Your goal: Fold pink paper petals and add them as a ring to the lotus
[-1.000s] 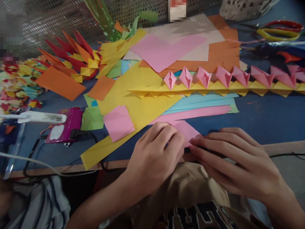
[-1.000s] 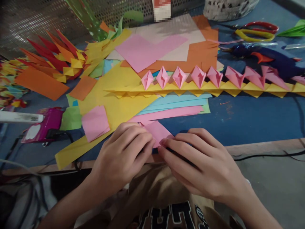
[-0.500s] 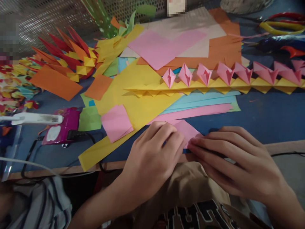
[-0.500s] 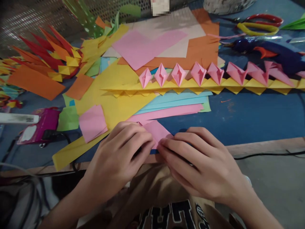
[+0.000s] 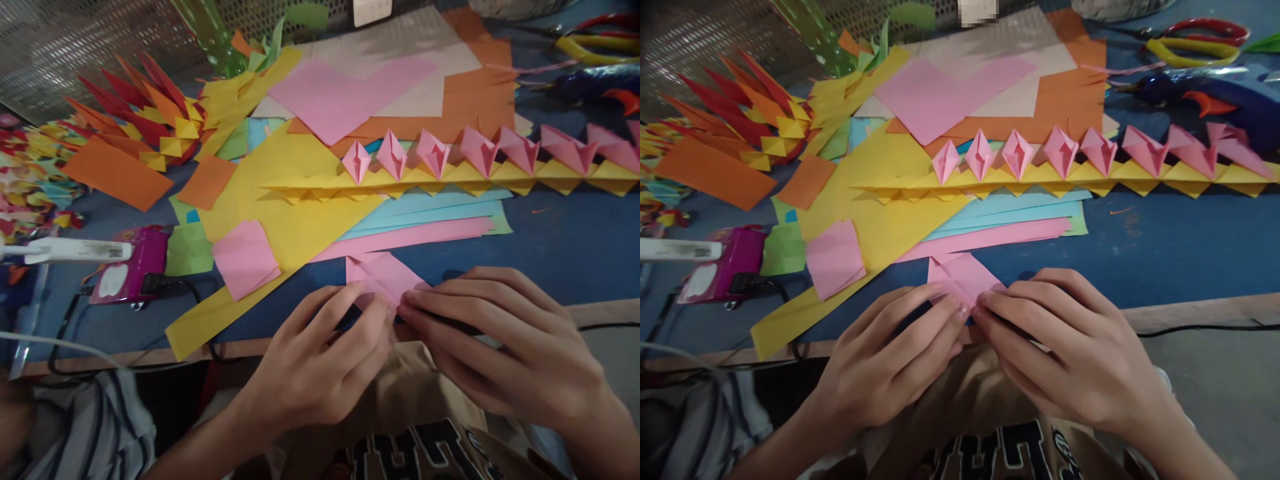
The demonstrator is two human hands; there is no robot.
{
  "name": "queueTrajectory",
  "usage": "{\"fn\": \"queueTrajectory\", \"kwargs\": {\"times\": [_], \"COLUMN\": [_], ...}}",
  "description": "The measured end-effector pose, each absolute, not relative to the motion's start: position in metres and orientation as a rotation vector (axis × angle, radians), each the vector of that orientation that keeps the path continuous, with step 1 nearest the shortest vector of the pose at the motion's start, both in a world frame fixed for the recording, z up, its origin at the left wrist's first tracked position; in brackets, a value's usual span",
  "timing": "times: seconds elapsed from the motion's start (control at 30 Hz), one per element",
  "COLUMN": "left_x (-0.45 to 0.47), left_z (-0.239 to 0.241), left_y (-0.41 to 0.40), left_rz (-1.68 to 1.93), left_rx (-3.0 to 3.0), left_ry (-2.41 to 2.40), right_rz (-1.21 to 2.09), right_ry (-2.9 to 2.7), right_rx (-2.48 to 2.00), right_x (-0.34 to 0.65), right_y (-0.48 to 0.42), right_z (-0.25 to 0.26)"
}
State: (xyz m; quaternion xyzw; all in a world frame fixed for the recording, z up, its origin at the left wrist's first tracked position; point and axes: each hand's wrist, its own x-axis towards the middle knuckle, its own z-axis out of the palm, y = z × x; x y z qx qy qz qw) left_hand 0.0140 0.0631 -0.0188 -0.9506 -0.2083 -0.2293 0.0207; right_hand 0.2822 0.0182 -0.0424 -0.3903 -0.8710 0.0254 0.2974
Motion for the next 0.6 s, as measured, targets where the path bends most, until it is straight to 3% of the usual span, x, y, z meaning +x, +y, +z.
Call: {"fn": "queueTrajectory", "kwargs": {"times": [0.6], "left_x": [0.0171], "left_z": [-0.0193], "left_y": [0.0658], "left_rz": [-0.697], "left_rx": [-2.958], "left_ry": [-0.66], "right_rz": [0.103], "right_ry": [-2.312], "right_rx": [-1.034], "right_x": [0.2814], "right_y": [0.0178], "right_z": [-0.042]}}
